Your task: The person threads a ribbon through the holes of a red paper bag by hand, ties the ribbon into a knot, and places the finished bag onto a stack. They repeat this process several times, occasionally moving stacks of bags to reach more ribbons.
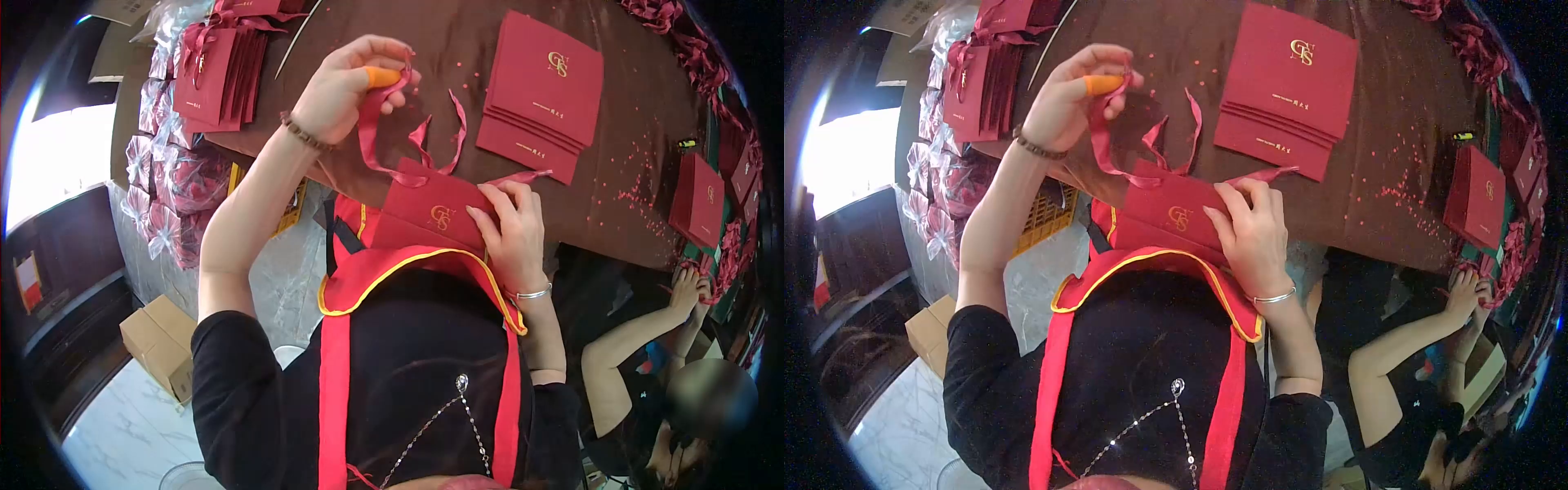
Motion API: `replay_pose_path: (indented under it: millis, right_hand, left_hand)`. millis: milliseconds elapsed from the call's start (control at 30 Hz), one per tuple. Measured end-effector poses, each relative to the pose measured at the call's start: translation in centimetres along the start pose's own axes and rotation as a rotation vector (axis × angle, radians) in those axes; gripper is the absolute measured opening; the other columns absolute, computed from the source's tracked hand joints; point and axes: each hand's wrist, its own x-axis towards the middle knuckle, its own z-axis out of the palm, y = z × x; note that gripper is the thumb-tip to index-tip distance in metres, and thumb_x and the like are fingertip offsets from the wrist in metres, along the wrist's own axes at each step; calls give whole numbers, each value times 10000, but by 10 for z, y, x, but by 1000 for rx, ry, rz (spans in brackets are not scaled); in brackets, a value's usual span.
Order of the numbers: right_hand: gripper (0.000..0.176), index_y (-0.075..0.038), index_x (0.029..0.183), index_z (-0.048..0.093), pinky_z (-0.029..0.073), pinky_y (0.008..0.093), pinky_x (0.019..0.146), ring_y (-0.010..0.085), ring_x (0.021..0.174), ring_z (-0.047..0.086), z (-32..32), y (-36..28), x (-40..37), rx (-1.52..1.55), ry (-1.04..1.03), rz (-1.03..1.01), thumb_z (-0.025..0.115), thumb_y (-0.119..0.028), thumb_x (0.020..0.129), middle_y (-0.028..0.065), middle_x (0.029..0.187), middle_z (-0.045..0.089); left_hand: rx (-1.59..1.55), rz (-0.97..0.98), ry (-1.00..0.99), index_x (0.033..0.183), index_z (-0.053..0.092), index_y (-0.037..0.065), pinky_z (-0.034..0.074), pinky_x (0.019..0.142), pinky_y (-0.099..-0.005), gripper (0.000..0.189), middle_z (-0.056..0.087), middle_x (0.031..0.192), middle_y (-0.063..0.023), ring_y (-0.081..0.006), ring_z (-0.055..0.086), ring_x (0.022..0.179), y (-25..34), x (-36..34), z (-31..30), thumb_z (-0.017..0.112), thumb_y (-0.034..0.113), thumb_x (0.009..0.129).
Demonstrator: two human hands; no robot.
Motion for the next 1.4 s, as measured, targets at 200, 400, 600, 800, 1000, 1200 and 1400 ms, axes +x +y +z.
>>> replay_pose_path:
  millis: [200, 400, 600, 800, 1000, 1200, 1400]
  right_hand:
    - [289, -52, 1002, 625, 453, 375, 763, 286, 893, 515, -5, 4, -2, 70, -8, 9, 706, -116, 731, 108, 974, 520]
    - [255, -38, 947, 607, 455, 382, 764, 303, 887, 519, -6, 0, -1, 73, -15, 29, 708, -102, 722, 118, 986, 508]
    - [165, 19, 918, 595, 492, 283, 708, 173, 900, 555, -26, 20, 1, 518, -280, 276, 666, -65, 796, 91, 1044, 476]
    - [189, -9, 1021, 590, 491, 229, 644, 116, 798, 579, -32, 24, -4, 595, -406, 298, 605, -123, 872, 60, 972, 564]
    - [216, 3, 1053, 569, 467, 216, 555, 70, 600, 567, -19, 27, -8, 920, -432, 581, 560, -159, 909, 20, 850, 611]
    - [230, 8, 1062, 573, 471, 215, 560, 72, 597, 569, -20, 24, -8, 934, -429, 598, 564, -162, 908, 27, 860, 620]
    - [247, 9, 1071, 573, 471, 218, 549, 73, 599, 573, -19, 21, -12, 895, -403, 574, 577, -169, 899, 33, 862, 624]
  left_hand:
    - [369, -62, -46, 1143, 575, -8, 387, 549, -167, 269, 621, 902, -55, -28, 470, 612, 15, -41, 26, 500, 81, 901]
    - [454, -179, -209, 1173, 547, 14, 435, 574, -171, 280, 606, 857, -7, -31, 519, 687, -34, -61, 53, 479, 12, 902]
    - [513, -244, -232, 1031, 610, 31, 478, 571, -268, 254, 617, 781, -68, -131, 579, 596, -59, -73, 67, 462, -52, 843]
    - [847, 182, -202, 1020, 625, 34, 506, 751, -356, 206, 649, 942, -151, -288, 639, 855, -71, -78, 70, 552, 9, 829]
    - [802, 164, -201, 1019, 622, 33, 513, 718, -345, 208, 656, 892, -134, -282, 641, 824, -77, -82, 73, 614, 55, 812]
    - [895, 232, -86, 969, 596, 27, 506, 687, -361, 161, 636, 823, -138, -290, 632, 789, -78, -85, 80, 609, 47, 810]
    - [1107, 516, -97, 939, 610, 59, 478, 616, -363, 158, 575, 759, -107, -288, 579, 701, -83, -78, 82, 638, 67, 785]
